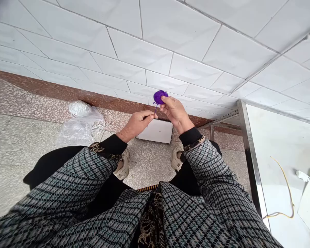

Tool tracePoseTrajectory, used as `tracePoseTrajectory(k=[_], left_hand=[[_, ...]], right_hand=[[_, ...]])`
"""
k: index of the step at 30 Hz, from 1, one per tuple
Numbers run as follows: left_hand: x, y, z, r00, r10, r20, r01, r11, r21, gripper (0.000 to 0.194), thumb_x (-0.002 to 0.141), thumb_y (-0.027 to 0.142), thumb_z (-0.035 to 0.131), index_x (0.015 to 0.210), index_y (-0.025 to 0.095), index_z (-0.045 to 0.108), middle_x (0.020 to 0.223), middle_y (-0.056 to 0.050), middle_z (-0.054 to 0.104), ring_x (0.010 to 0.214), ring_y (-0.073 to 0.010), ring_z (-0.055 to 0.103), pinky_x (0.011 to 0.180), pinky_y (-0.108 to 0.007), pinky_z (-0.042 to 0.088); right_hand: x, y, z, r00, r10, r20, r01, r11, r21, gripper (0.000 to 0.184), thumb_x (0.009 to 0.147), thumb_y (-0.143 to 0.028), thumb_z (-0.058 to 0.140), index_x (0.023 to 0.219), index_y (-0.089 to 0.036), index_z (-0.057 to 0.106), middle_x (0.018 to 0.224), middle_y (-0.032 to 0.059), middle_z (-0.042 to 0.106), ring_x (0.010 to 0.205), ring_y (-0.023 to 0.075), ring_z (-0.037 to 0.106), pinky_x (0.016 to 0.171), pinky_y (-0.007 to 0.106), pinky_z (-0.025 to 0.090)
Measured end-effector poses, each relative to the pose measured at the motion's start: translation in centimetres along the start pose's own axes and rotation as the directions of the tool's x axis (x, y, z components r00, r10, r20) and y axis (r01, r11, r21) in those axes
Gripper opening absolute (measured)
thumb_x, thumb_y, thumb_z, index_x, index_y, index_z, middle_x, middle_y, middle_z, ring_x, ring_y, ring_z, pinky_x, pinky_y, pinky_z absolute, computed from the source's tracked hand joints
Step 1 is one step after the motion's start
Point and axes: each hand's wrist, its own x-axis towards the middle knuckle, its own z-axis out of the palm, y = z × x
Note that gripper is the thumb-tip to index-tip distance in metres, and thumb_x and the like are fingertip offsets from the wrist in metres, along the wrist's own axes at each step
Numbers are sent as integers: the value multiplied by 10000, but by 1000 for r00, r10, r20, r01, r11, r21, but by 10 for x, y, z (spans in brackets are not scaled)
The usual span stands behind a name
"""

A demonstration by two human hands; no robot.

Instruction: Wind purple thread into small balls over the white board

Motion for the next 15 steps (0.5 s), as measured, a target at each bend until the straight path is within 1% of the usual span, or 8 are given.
tracePoseTrajectory(k=[2, 4, 6, 8, 10, 11, 13, 15], left_hand=[[-1, 2, 0, 987, 128, 100, -144, 973, 182, 201, 922, 266, 611, 786, 212, 748, 847, -80, 754, 805, -232, 678, 816, -344, 540], [-1, 7, -4, 953, 220, 208, -283, 892, 352, 190, 917, 260, 602, 766, 206, 703, 815, -89, 707, 816, -247, 664, 807, -352, 522], [1, 14, -14, 933, 261, 249, -354, 798, 488, 177, 927, 263, 587, 789, 200, 677, 821, -90, 673, 804, -244, 640, 781, -352, 506], [4, 21, -28, 941, 261, 217, -339, 745, 575, 184, 963, 262, 544, 860, 191, 679, 871, -92, 671, 818, -238, 629, 776, -352, 501], [9, 27, -43, 957, 235, 172, -291, 740, 607, 200, 981, 252, 514, 894, 182, 679, 899, -88, 676, 834, -230, 624, 791, -354, 504], [12, 28, -50, 963, 217, 158, -268, 754, 600, 200, 979, 246, 513, 883, 178, 675, 896, -83, 677, 838, -225, 624, 804, -355, 506], [16, 29, -59, 976, 175, 126, -216, 803, 555, 190, 957, 236, 532, 837, 173, 665, 878, -70, 682, 844, -210, 623, 834, -354, 508], [19, 27, -59, 990, 121, 71, -140, 863, 485, 186, 941, 233, 543, 814, 170, 664, 857, -53, 684, 835, -193, 617, 841, -344, 507]], right_hand=[[3, 6, 4, 997, -37, -72, 28, 993, -115, 338, 783, -261, 884, 883, -196, 568, 733, -50, 579, 593, 70, 514, 603, 222, 466], [3, 11, 9, 990, -77, -118, 43, 963, -267, 259, 802, -190, 818, 896, -183, 577, 751, -53, 596, 586, 65, 498, 614, 229, 439], [1, 15, 12, 987, -99, -123, 37, 903, -429, 225, 781, -135, 780, 897, -168, 590, 771, -52, 609, 635, 74, 515, 654, 233, 432], [-2, 16, 13, 994, -79, -74, 25, 834, -551, 243, 730, -107, 773, 893, -160, 601, 768, -51, 611, 681, 90, 529, 676, 240, 430], [-7, 16, 13, 999, 16, 41, 11, 808, -590, 269, 690, -112, 763, 898, -166, 602, 761, -51, 611, 674, 100, 527, 654, 248, 428], [-9, 15, 12, 990, 79, 115, 2, 817, -576, 272, 681, -126, 755, 898, -171, 597, 763, -49, 612, 658, 98, 519, 637, 250, 427], [-13, 13, 12, 946, 180, 269, -21, 863, -505, 286, 661, -160, 748, 893, -184, 583, 780, -43, 611, 638, 90, 510, 619, 248, 439], [-14, 11, 12, 904, 194, 381, -35, 922, -385, 335, 641, -212, 770, 912, -196, 574, 829, -29, 614, 663, 92, 530, 633, 247, 473]])
